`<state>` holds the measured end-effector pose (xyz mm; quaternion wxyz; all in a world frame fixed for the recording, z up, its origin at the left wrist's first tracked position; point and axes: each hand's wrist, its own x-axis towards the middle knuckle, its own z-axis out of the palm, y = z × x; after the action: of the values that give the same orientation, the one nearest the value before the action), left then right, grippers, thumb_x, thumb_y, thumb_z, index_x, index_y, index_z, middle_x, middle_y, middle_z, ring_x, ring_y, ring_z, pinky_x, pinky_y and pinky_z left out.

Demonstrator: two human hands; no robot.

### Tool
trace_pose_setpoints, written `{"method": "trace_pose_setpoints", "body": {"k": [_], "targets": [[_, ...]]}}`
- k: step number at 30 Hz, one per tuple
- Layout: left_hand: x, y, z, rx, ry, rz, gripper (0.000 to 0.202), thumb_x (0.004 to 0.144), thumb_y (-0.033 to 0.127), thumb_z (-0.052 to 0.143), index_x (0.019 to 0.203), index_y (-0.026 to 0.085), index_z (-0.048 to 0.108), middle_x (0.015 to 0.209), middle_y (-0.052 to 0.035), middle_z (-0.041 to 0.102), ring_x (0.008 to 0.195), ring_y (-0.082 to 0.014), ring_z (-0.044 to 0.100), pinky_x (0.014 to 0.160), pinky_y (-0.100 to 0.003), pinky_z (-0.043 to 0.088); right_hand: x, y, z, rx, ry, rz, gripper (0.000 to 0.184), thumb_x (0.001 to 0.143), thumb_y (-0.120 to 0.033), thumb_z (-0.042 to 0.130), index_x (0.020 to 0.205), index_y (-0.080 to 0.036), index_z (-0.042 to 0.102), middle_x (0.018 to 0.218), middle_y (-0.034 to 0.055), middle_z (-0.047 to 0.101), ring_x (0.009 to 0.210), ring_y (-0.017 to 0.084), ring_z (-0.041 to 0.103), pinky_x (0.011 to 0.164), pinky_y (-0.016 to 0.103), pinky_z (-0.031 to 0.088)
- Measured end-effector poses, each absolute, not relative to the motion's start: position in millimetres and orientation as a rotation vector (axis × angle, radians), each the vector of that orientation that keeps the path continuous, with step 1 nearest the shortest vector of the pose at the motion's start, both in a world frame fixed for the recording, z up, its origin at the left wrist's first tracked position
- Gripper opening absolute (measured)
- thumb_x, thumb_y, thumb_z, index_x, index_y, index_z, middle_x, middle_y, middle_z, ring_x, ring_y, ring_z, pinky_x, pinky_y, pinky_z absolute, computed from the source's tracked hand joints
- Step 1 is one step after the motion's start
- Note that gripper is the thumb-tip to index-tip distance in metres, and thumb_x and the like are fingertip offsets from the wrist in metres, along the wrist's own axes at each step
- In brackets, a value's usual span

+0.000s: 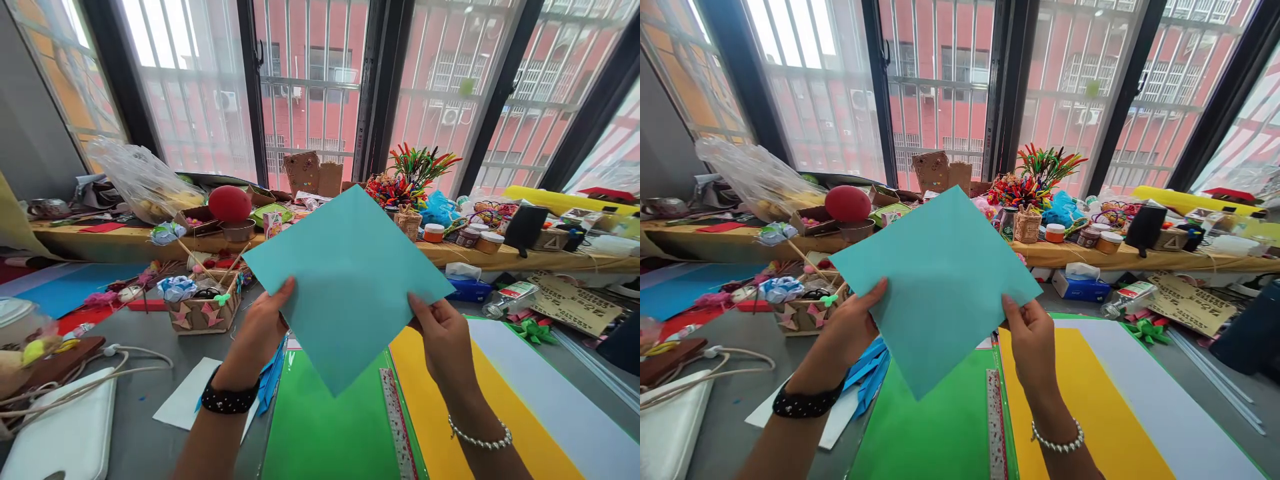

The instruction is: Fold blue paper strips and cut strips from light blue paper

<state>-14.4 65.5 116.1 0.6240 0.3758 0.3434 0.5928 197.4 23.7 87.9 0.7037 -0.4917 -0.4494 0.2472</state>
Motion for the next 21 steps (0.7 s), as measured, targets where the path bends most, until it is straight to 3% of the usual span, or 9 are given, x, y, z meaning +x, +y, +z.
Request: {"method": "trace_pose_setpoints", "body": {"k": [3, 7, 11, 14, 17, 21], "targets": [[-27.1, 65.9, 122.8, 1.023, 0.814, 1.335, 0.028, 0.069, 0.025, 0.063, 0.096, 0.021, 0.059, 0.099, -0.004, 0.065, 0.091, -0.022, 0.059, 0.075, -0.03, 0.05, 208.5, 24.6, 92.7, -1.032, -0.966, 0.654, 0.029, 0.069, -0.036, 0.063, 0.089, -0.015, 0.061, 0.076, 0.0039, 0.067, 0.066, 0.017, 0.059, 0.057, 0.028, 0.048], [-52.9, 73.0, 124.5, 1.389, 1.094, 1.403, 0.062, 0.056, 0.026, 0.074, 0.113, 0.022, 0.048, 0.11, -0.0067, 0.058, 0.096, -0.0233, 0.056, 0.075, -0.03, 0.048, 224.7, 19.4, 97.2, -1.13, -1.124, 0.623, 0.023, 0.069, -0.036, 0.063, 0.081, -0.016, 0.064, 0.068, 0.0014, 0.066, 0.059, 0.015, 0.057, 0.054, 0.027, 0.046], [-64.0, 76.7, 122.8, 1.591, 1.25, 1.066, 0.042, 0.057, 0.034, 0.071, 0.093, 0.016, 0.061, 0.09, -0.0089, 0.066, 0.085, -0.0242, 0.06, 0.069, -0.028, 0.048, 231.1, 14.9, 101.4, -1.143, -1.229, 0.668, 0.02, 0.069, -0.037, 0.062, 0.078, -0.019, 0.065, 0.064, -0.0006, 0.065, 0.057, 0.015, 0.057, 0.051, 0.026, 0.045], [-56.1, 73.7, 123.1, 1.502, 1.177, 0.955, 0.027, 0.062, 0.036, 0.067, 0.081, 0.017, 0.066, 0.079, -0.0059, 0.069, 0.068, -0.0203, 0.063, 0.06, -0.026, 0.05, 226.1, 15.0, 102.9, -1.049, -1.25, 0.772, 0.023, 0.071, -0.036, 0.061, 0.086, -0.02, 0.064, 0.077, 0.0014, 0.068, 0.07, 0.018, 0.061, 0.062, 0.028, 0.048], [-45.1, 69.7, 123.9, 1.383, 1.154, 0.983, 0.024, 0.06, 0.033, 0.069, 0.077, 0.016, 0.067, 0.069, -0.0046, 0.069, 0.056, -0.018, 0.062, 0.052, -0.025, 0.049, 217.8, 17.7, 100.0, -1.023, -1.234, 0.883, 0.031, 0.069, -0.036, 0.063, 0.095, -0.018, 0.061, 0.093, 0.0056, 0.067, 0.084, 0.021, 0.061, 0.072, 0.033, 0.049], [-41.1, 66.1, 124.6, 1.268, 1.106, 1.046, 0.026, 0.06, 0.033, 0.07, 0.079, 0.016, 0.067, 0.071, -0.0057, 0.069, 0.058, -0.0198, 0.063, 0.053, -0.027, 0.05, 211.3, 21.7, 91.1, -1.145, -1.213, 0.941, 0.049, 0.064, -0.035, 0.068, 0.108, -0.018, 0.055, 0.105, 0.0086, 0.063, 0.092, 0.025, 0.059, 0.078, 0.039, 0.048]]}}
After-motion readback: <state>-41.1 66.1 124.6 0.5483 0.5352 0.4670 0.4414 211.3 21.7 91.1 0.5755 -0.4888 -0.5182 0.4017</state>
